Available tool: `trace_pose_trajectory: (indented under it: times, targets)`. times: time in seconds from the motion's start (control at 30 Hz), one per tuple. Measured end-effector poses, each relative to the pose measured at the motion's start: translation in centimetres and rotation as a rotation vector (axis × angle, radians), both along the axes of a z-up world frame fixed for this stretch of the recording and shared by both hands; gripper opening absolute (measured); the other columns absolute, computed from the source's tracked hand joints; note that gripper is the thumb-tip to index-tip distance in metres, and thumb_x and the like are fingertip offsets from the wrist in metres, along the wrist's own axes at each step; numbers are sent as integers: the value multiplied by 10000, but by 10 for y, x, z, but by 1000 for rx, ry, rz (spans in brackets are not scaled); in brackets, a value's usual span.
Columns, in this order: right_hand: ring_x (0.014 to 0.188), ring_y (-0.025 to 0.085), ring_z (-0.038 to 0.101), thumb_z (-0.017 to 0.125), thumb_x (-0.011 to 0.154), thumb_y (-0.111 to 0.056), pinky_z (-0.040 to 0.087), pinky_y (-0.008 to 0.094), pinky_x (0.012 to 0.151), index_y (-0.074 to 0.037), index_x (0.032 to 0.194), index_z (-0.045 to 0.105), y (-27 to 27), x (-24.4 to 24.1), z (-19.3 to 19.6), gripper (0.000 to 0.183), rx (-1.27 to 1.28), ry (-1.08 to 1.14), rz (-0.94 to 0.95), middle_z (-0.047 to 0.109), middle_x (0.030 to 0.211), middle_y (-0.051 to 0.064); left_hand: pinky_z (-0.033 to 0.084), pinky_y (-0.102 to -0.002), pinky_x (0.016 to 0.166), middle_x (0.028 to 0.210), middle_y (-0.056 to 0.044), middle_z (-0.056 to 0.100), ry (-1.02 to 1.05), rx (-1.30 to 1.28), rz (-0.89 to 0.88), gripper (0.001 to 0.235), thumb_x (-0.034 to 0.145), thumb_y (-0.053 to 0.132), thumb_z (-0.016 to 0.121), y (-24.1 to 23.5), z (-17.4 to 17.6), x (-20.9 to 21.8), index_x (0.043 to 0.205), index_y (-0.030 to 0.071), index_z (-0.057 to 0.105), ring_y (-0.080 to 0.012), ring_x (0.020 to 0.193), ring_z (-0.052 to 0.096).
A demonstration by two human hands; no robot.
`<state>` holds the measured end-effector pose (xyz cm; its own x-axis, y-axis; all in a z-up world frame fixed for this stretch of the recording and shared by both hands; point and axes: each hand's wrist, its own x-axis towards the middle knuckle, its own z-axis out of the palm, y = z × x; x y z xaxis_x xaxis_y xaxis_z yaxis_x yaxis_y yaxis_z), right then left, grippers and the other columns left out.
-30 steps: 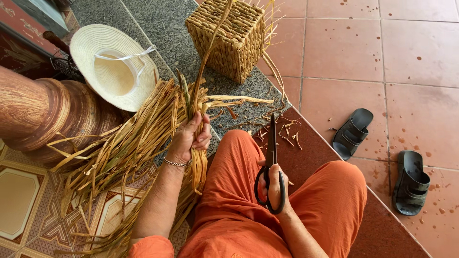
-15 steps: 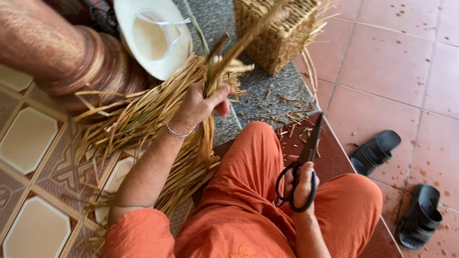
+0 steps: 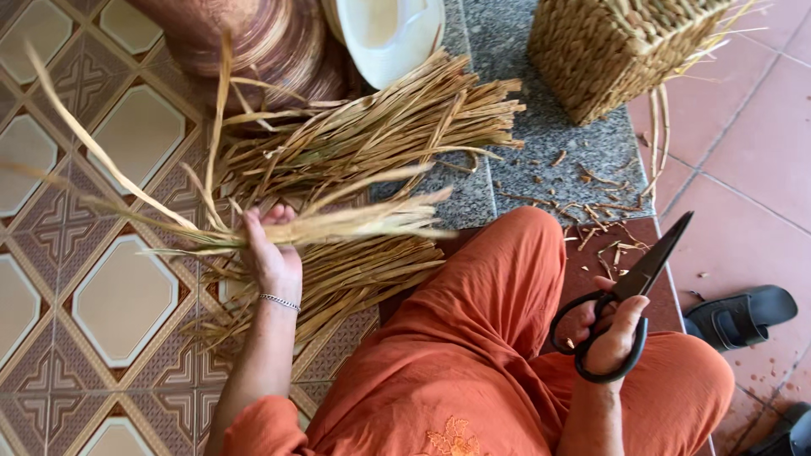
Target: The person sits on the floor and uses a pair of shears to trim the ends of dried plant stems. They hold a bundle of stems in one hand and cut the tips with the shears in the other, discarding the trimmings onto the floor. The person repeatedly picks up new bundles from a pile to the left and processes them.
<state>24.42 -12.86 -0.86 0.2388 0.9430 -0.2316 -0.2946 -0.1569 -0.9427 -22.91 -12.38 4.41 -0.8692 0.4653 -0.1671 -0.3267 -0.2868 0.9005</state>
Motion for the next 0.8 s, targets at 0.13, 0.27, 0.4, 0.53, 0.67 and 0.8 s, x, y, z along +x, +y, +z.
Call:
trace_pose_trajectory:
  times: [0.13, 0.27, 0.4, 0.53, 0.67, 0.8]
  targets:
    - [515, 121, 394, 329, 1110, -671, 328, 259, 476, 23, 1284, 570, 5, 2, -12, 755, 15, -20, 9, 477, 687, 35, 661, -377, 834, 864, -115, 747, -192, -128, 221, 239, 1006, 300, 598, -42, -87, -48, 1018, 62, 583, -226, 828, 758]
    - [522, 121, 398, 318, 1102, -678, 338, 261, 482, 18, 1284, 573, 7, 4, -17, 763, 6, -50, 20, 482, 695, 33, 640, -344, 682, 866, -67, 725, -180, -363, 183, 283, 963, 370, 604, -70, -128, -75, 1026, 97, 566, -139, 769, 727]
    - [519, 122, 387, 324, 1103, -683, 325, 265, 472, 7, 1285, 574, 9, 6, -21, 756, -28, -14, 4, 473, 697, 27, 582, -299, 556, 777, -94, 707, -144, -912, 64, 479, 868, 543, 719, -98, -130, -84, 913, 76, 622, -152, 586, 667]
    - [528, 125, 390, 313, 1110, -696, 315, 258, 491, 19, 1278, 585, 10, 11, -26, 783, -26, -71, 8, 469, 690, 28, 476, -239, 476, 659, -39, 627, -82, -1294, -599, 716, 888, 764, 604, -132, -122, -104, 825, 56, 690, -93, 488, 548]
    - [528, 120, 393, 314, 1113, -686, 327, 258, 494, 19, 1266, 583, 14, 9, -26, 769, -35, -43, 4, 476, 694, 21, 363, -259, 459, 647, 1, 536, 555, -1657, -987, 725, 882, 724, 706, -117, -102, -107, 872, 0, 739, -99, 499, 435]
    - [527, 111, 394, 318, 1109, -671, 314, 255, 479, 12, 1274, 580, 16, 3, -26, 750, -64, -72, 12, 473, 693, 19, 453, -298, 464, 649, 3, 633, 1100, -1244, -910, 284, 964, 428, 703, -44, -96, -65, 903, 151, 718, -104, 505, 506]
